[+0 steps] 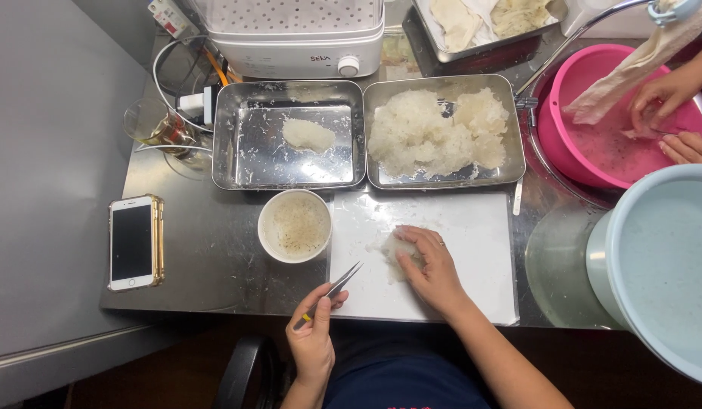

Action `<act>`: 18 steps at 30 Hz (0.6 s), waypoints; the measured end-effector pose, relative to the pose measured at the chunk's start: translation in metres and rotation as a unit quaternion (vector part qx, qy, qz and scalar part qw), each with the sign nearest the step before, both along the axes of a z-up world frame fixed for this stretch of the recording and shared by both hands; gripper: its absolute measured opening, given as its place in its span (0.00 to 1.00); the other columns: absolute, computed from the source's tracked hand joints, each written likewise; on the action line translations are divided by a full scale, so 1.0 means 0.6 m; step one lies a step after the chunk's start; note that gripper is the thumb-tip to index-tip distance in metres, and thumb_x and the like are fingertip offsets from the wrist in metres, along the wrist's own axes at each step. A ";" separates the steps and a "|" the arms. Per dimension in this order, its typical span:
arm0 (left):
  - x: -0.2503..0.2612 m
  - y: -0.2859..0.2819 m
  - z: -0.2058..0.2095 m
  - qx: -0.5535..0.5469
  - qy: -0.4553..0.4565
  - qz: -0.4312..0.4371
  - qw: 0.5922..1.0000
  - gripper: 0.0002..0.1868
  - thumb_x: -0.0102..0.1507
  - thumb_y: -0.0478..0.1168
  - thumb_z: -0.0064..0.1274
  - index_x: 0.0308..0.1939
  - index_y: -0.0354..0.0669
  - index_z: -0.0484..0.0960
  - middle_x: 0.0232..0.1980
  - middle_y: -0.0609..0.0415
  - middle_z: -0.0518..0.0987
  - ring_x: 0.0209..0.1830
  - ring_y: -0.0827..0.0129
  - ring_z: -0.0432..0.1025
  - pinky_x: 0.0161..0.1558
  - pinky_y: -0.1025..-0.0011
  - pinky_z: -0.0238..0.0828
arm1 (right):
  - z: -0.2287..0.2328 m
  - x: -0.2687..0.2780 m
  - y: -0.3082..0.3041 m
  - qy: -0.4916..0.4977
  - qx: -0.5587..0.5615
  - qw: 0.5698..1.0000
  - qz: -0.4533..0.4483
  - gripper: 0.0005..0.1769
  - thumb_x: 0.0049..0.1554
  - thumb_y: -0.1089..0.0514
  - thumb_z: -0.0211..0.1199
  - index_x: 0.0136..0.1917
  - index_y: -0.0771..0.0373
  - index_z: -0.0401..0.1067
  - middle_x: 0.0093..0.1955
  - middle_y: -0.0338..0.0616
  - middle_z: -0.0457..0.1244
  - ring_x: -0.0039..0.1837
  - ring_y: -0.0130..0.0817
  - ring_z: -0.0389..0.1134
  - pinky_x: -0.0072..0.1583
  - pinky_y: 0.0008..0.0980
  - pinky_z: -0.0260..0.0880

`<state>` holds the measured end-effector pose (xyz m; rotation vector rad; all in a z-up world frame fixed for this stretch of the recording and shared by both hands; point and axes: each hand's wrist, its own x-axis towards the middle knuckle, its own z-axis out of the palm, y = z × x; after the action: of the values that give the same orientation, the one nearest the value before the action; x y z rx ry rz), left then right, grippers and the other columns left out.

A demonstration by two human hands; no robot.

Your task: Using tweezers to meticulously remove small dark impurities from bird's nest on a prep surface.

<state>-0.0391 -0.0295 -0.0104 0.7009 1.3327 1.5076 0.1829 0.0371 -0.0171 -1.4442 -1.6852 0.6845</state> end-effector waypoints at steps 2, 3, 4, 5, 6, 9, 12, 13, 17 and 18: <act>0.004 0.002 0.030 0.075 0.074 -0.049 0.993 0.12 0.65 0.33 0.53 0.51 0.30 0.84 0.43 0.38 0.87 0.43 0.57 0.85 0.53 0.68 0.81 | 0.015 0.012 -0.001 -0.001 -0.020 1.000 0.014 0.22 0.60 0.56 0.58 0.67 0.58 0.70 0.68 0.43 0.66 0.71 0.42 0.64 0.71 0.42 0.61; 0.006 0.003 0.045 0.150 0.146 -0.097 0.973 0.12 0.67 0.31 0.52 0.53 0.32 0.83 0.50 0.43 0.86 0.48 0.61 0.84 0.57 0.70 0.80 | 0.023 0.018 -0.001 -0.002 -0.037 0.999 0.029 0.25 0.60 0.59 0.57 0.70 0.58 0.68 0.71 0.44 0.65 0.72 0.43 0.63 0.72 0.43 0.60; 0.009 0.008 0.043 0.148 0.146 -0.096 0.973 0.12 0.67 0.31 0.52 0.53 0.32 0.83 0.50 0.43 0.86 0.48 0.61 0.84 0.57 0.70 0.80 | 0.021 0.020 -0.003 -0.002 -0.039 0.999 0.029 0.25 0.60 0.59 0.57 0.70 0.58 0.68 0.71 0.44 0.65 0.72 0.43 0.63 0.72 0.43 0.60; 0.012 0.013 0.041 0.192 0.203 -0.111 0.954 0.13 0.67 0.31 0.51 0.54 0.34 0.83 0.52 0.44 0.86 0.49 0.62 0.84 0.56 0.70 0.81 | 0.019 0.023 -0.007 -0.023 -0.035 0.999 0.010 0.25 0.59 0.57 0.59 0.70 0.55 0.69 0.72 0.41 0.65 0.71 0.42 0.62 0.70 0.42 0.60; 0.016 0.018 0.038 0.235 0.260 -0.125 0.928 0.13 0.67 0.30 0.51 0.56 0.35 0.82 0.54 0.46 0.85 0.50 0.62 0.84 0.56 0.71 0.83 | 0.016 0.026 -0.010 -0.045 -0.031 0.998 -0.009 0.25 0.58 0.56 0.61 0.70 0.52 0.70 0.72 0.38 0.64 0.70 0.42 0.62 0.68 0.41 0.60; 0.029 0.045 0.025 0.303 0.326 -0.129 0.886 0.11 0.68 0.30 0.52 0.54 0.35 0.82 0.53 0.43 0.84 0.54 0.56 0.82 0.56 0.66 0.82 | 0.051 0.015 -0.019 0.012 0.000 1.000 -0.014 0.22 0.61 0.56 0.60 0.68 0.57 0.70 0.72 0.48 0.63 0.74 0.43 0.63 0.73 0.43 0.57; 0.040 0.061 0.026 0.330 0.374 -0.145 0.855 0.11 0.67 0.31 0.52 0.53 0.38 0.83 0.53 0.45 0.85 0.52 0.60 0.83 0.52 0.66 0.79 | 0.045 0.012 -0.024 0.019 0.015 0.999 -0.023 0.16 0.61 0.55 0.60 0.62 0.55 0.74 0.71 0.47 0.62 0.73 0.44 0.62 0.73 0.43 0.61; 0.042 0.061 0.024 0.327 0.374 -0.146 0.855 0.11 0.67 0.31 0.52 0.53 0.38 0.83 0.53 0.45 0.85 0.52 0.60 0.83 0.52 0.66 0.79 | 0.033 0.010 -0.022 0.020 0.012 0.999 -0.023 0.16 0.61 0.55 0.60 0.62 0.55 0.74 0.71 0.47 0.62 0.73 0.44 0.62 0.73 0.43 0.61; 0.047 0.066 0.022 0.331 0.415 -0.157 0.833 0.11 0.66 0.30 0.53 0.52 0.39 0.84 0.52 0.46 0.86 0.51 0.61 0.83 0.52 0.64 0.78 | 0.003 0.010 -0.013 -0.006 0.033 0.999 -0.043 0.11 0.62 0.57 0.59 0.56 0.57 0.78 0.64 0.47 0.66 0.66 0.45 0.65 0.67 0.42 0.65; 0.046 0.065 0.022 0.327 0.432 -0.152 0.827 0.11 0.65 0.29 0.54 0.51 0.38 0.84 0.50 0.46 0.86 0.49 0.61 0.83 0.51 0.64 0.79 | 0.000 0.011 -0.013 -0.008 0.022 0.999 -0.046 0.11 0.61 0.58 0.59 0.56 0.58 0.78 0.65 0.47 0.66 0.66 0.45 0.65 0.67 0.42 0.66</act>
<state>-0.0115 0.0093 0.0030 2.1290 1.1829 1.4049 0.1897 0.0295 -0.0173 -1.4897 -1.6241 0.5832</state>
